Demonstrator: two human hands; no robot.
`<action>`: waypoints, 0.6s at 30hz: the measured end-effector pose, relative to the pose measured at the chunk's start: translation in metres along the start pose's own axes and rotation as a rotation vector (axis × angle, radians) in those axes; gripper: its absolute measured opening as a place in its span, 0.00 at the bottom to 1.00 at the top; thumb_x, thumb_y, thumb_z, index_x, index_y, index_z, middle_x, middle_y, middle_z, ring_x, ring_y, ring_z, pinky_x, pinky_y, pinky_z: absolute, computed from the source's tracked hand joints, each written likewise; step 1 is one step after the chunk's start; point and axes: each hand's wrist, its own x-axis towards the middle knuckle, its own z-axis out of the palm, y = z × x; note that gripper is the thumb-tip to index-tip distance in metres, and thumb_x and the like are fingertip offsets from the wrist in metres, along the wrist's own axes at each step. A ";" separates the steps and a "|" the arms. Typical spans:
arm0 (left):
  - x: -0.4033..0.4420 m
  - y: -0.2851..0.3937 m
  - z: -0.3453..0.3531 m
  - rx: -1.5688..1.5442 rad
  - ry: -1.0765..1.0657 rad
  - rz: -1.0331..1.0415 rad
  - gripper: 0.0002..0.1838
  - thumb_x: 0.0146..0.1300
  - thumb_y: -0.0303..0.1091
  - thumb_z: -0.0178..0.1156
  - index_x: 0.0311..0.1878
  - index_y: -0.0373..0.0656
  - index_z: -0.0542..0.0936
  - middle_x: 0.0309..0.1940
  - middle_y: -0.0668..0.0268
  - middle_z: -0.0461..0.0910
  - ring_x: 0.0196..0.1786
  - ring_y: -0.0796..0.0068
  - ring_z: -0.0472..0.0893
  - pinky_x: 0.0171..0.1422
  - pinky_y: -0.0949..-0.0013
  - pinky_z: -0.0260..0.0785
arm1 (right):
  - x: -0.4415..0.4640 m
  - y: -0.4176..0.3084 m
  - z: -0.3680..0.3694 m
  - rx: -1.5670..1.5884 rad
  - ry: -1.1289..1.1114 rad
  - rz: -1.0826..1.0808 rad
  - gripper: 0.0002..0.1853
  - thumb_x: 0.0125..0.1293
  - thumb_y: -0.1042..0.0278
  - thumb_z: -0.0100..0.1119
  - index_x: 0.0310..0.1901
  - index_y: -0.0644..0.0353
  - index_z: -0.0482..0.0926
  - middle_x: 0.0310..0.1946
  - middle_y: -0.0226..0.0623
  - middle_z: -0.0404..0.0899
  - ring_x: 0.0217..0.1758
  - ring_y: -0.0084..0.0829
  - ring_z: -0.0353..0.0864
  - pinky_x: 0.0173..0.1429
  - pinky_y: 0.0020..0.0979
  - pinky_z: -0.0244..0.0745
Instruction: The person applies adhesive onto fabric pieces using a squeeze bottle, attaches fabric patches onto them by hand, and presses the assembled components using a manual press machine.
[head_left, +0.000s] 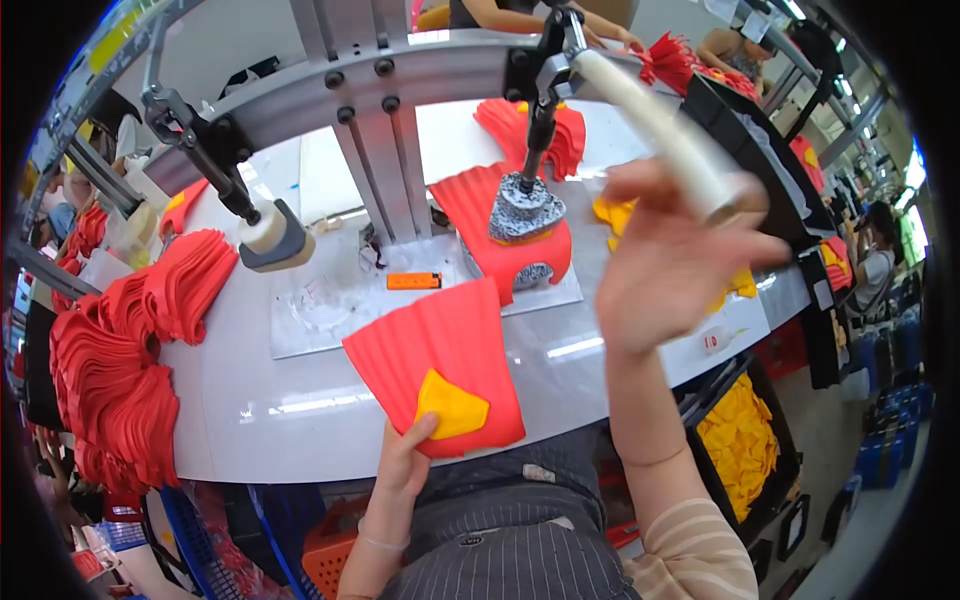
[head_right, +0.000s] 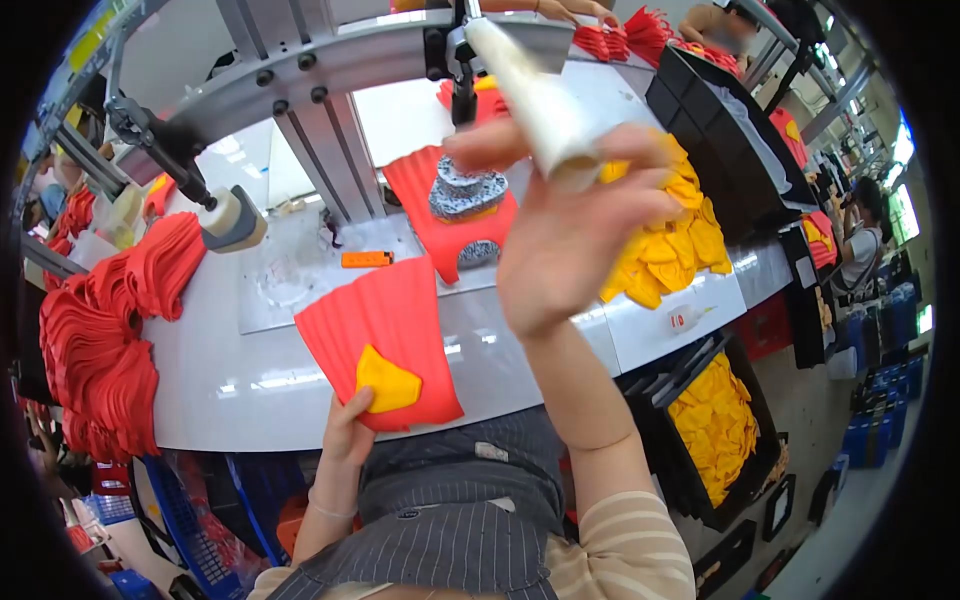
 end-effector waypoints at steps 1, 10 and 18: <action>-0.003 -0.001 -0.003 -0.006 -0.011 -0.016 0.30 0.57 0.28 0.65 0.63 0.37 0.67 0.58 0.62 0.74 0.62 0.68 0.73 0.68 0.63 0.63 | 0.029 -0.001 0.004 -0.087 -0.034 -0.194 0.16 0.73 0.57 0.35 0.50 0.60 0.64 0.41 0.48 0.78 0.44 0.38 0.79 0.53 0.35 0.71; -0.005 -0.003 -0.002 -0.018 -0.026 -0.055 0.28 0.58 0.27 0.64 0.62 0.38 0.68 0.57 0.63 0.75 0.60 0.70 0.74 0.67 0.64 0.63 | 0.148 0.031 0.040 -0.494 -0.213 -0.328 0.13 0.69 0.66 0.54 0.48 0.66 0.68 0.37 0.39 0.76 0.42 0.27 0.76 0.50 0.29 0.71; 0.005 -0.004 -0.003 -0.042 0.007 -0.055 0.28 0.59 0.27 0.64 0.62 0.39 0.68 0.57 0.64 0.75 0.59 0.70 0.75 0.65 0.64 0.65 | -0.093 0.109 -0.083 -0.874 0.125 0.635 0.16 0.69 0.64 0.56 0.52 0.66 0.71 0.53 0.43 0.71 0.55 0.30 0.73 0.58 0.27 0.68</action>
